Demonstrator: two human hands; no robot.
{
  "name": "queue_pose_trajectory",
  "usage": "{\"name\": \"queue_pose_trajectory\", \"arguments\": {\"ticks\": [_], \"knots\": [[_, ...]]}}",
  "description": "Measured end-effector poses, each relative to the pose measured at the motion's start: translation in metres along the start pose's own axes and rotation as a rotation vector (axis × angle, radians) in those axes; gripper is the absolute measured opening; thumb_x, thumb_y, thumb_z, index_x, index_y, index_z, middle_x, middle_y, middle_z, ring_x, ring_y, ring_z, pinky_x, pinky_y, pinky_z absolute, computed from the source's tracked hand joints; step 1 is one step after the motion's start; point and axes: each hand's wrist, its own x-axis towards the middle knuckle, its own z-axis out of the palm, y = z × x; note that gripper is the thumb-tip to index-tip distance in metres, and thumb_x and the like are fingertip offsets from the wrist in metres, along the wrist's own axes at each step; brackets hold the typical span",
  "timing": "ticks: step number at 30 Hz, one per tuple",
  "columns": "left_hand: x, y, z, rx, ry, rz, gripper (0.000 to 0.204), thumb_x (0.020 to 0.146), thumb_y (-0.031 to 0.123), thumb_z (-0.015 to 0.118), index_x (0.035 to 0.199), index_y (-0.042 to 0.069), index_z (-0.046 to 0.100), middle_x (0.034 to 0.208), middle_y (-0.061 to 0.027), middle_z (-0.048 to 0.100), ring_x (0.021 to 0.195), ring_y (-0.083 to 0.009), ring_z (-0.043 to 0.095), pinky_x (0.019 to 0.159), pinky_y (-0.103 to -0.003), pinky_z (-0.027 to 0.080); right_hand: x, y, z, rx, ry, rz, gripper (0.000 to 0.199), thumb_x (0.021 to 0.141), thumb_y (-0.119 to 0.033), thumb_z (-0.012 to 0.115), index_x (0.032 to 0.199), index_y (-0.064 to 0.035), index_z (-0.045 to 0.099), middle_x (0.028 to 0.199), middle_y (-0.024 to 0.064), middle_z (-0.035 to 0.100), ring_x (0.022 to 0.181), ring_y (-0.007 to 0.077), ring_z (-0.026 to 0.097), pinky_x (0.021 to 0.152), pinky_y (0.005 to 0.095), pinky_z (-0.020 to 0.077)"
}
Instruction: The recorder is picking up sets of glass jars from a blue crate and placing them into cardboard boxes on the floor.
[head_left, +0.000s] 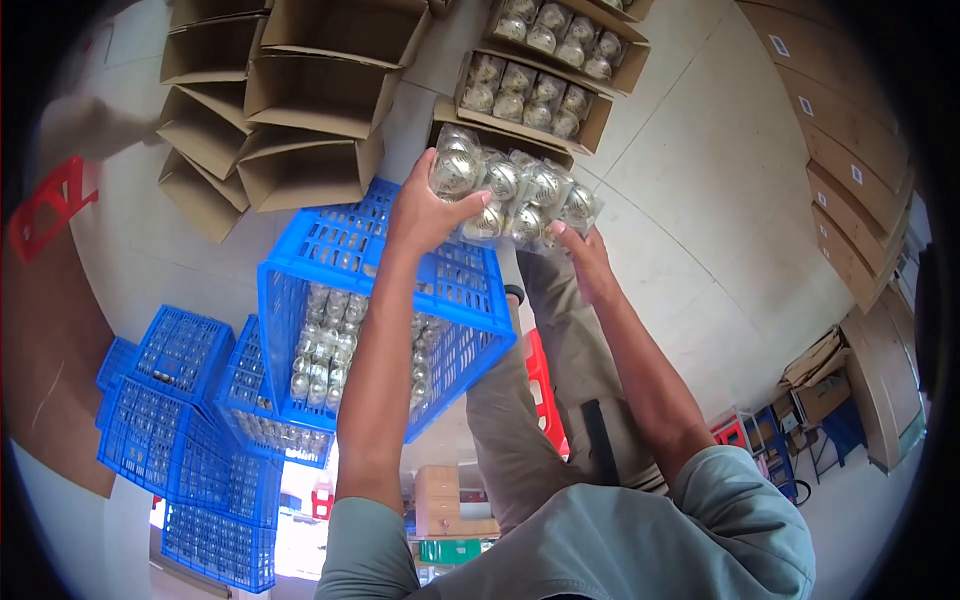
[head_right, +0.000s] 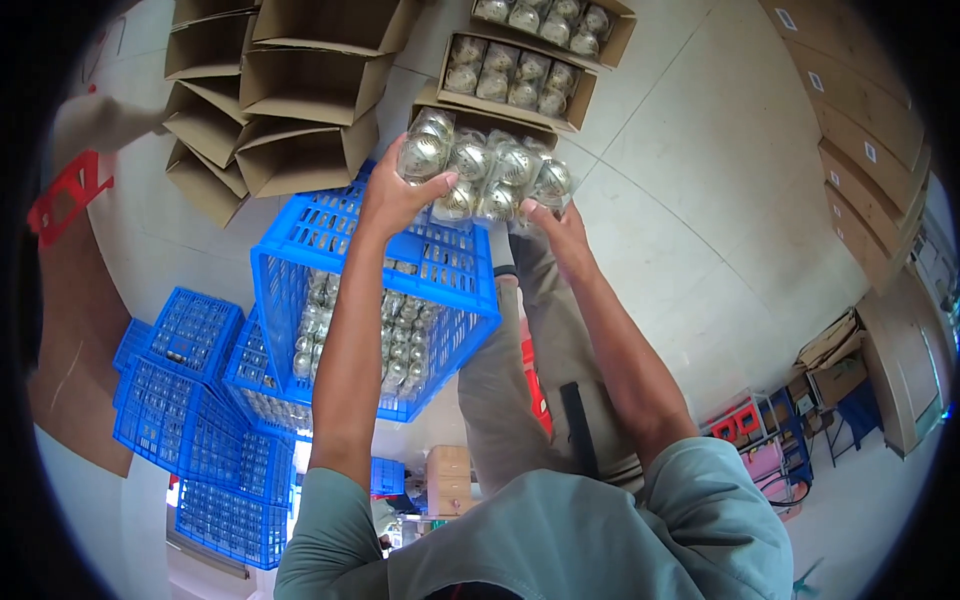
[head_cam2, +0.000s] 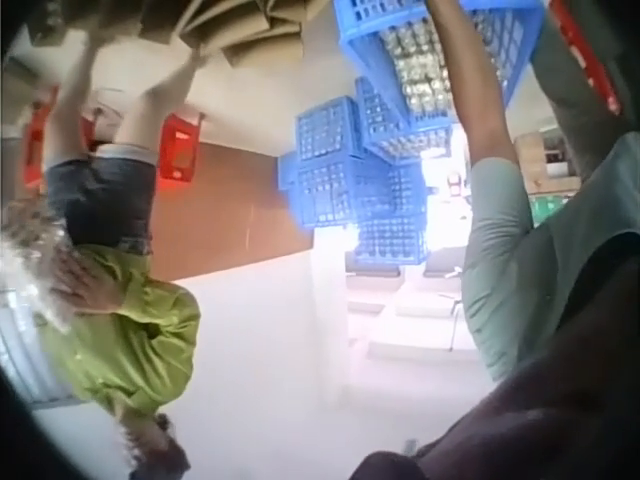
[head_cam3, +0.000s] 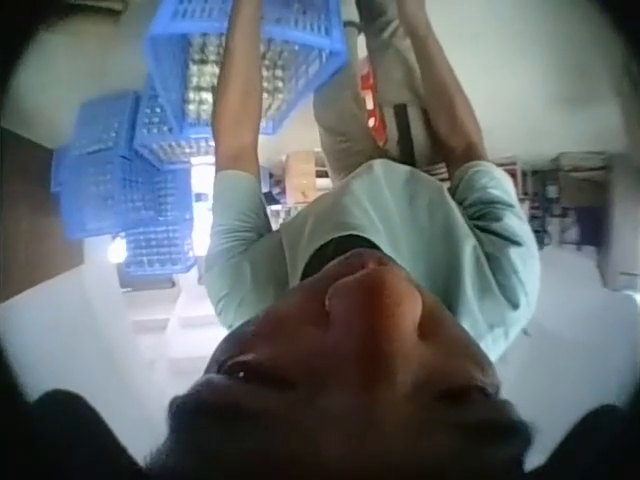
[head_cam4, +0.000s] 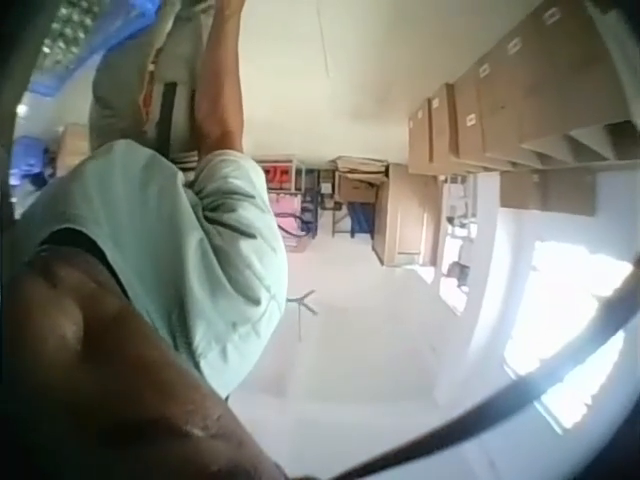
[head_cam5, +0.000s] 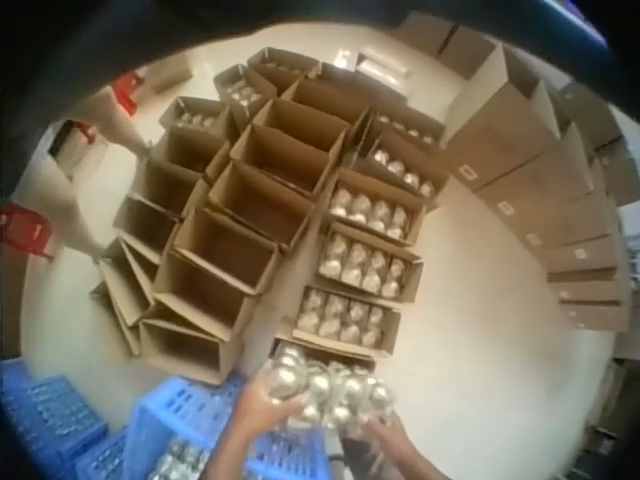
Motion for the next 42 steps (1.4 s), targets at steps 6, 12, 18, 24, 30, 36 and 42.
{"name": "queue_pose_trajectory", "arguments": {"ticks": [6,12,18,24,30,36,42], "knots": [[0.0,0.008,-0.007,0.011,0.043,0.094,0.098,0.062,0.031,0.085,0.139,-0.007,0.037,0.126,-0.0211,0.057,0.115,-0.024,0.056,0.098,-0.033,0.043,-0.001,-0.008,0.004,-0.034,0.016,-0.043,0.069,0.083,-0.036,0.067,0.137,-0.0012,0.042,0.129,0.009,0.053,0.119,0.0203,0.049,0.102,0.0353,0.0361],[-0.005,-0.001,0.005,-0.108,0.021,0.128,0.103,0.061,0.032,0.085,0.142,-0.004,0.032,0.134,-0.0242,0.05,0.124,-0.0303,0.051,0.103,-0.036,0.04,0.005,0.001,-0.002,-0.036,0.035,-0.069,0.074,0.081,-0.036,0.07,0.138,-0.0011,0.039,0.131,0.0096,0.051,0.12,0.0205,0.049,0.103,0.0356,0.0358],[0.003,-0.062,0.027,-0.229,0.012,0.128,0.102,0.062,0.022,0.086,0.143,-0.003,0.03,0.14,-0.0202,0.044,0.128,-0.0275,0.045,0.105,-0.035,0.038,0.025,0.037,-0.004,-0.003,-0.008,-0.063,0.079,0.08,-0.024,0.074,0.141,-0.0002,0.031,0.132,0.0119,0.048,0.122,0.0219,0.047,0.104,0.0359,0.0366],[0.033,-0.077,0.035,-0.338,0.001,0.059,0.102,0.063,0.023,0.086,0.144,-0.002,0.029,0.141,-0.0201,0.042,0.13,-0.0261,0.043,0.107,-0.034,0.035,0.064,0.04,-0.005,-0.077,-0.057,-0.071,0.076,0.08,-0.021,0.075,0.139,-0.0004,0.032,0.129,0.012,0.05,0.12,0.0219,0.049,0.101,0.0364,0.039],[0.055,-0.063,0.039,0.326,0.396,0.032,0.084,0.073,0.046,0.078,0.132,-0.002,0.043,0.128,-0.0247,0.044,0.117,-0.0412,0.046,0.097,-0.045,0.041,0.093,0.047,-0.005,-0.657,0.3,-0.252,0.069,0.079,-0.025,0.077,0.132,0.0014,0.041,0.117,0.0129,0.055,0.096,0.0211,0.056,0.086,0.0332,0.0477],[-0.011,-0.065,0.046,0.054,0.39,0.118,0.05,0.088,0.033,0.065,0.122,-0.002,0.054,0.113,-0.0207,0.057,0.107,-0.0345,0.055,0.092,-0.041,0.044,0.109,0.044,-0.028,-0.917,0.554,-0.29,0.073,0.078,-0.032,0.076,0.131,0.0029,0.041,0.117,0.0202,0.054,0.096,0.0277,0.057,0.081,0.0368,0.0491],[-0.112,-0.089,0.046,-0.175,0.283,0.107,0.034,0.089,0.019,0.063,0.116,-0.001,0.059,0.107,-0.016,0.065,0.096,-0.026,0.063,0.084,-0.035,0.05,0.152,0.05,-0.066,-1.071,0.335,-0.043,0.036,0.083,-0.036,0.061,0.082,-0.0013,0.069,0.071,0.0156,0.069,0.07,0.0294,0.069,0.071,0.0377,0.0535]]}}
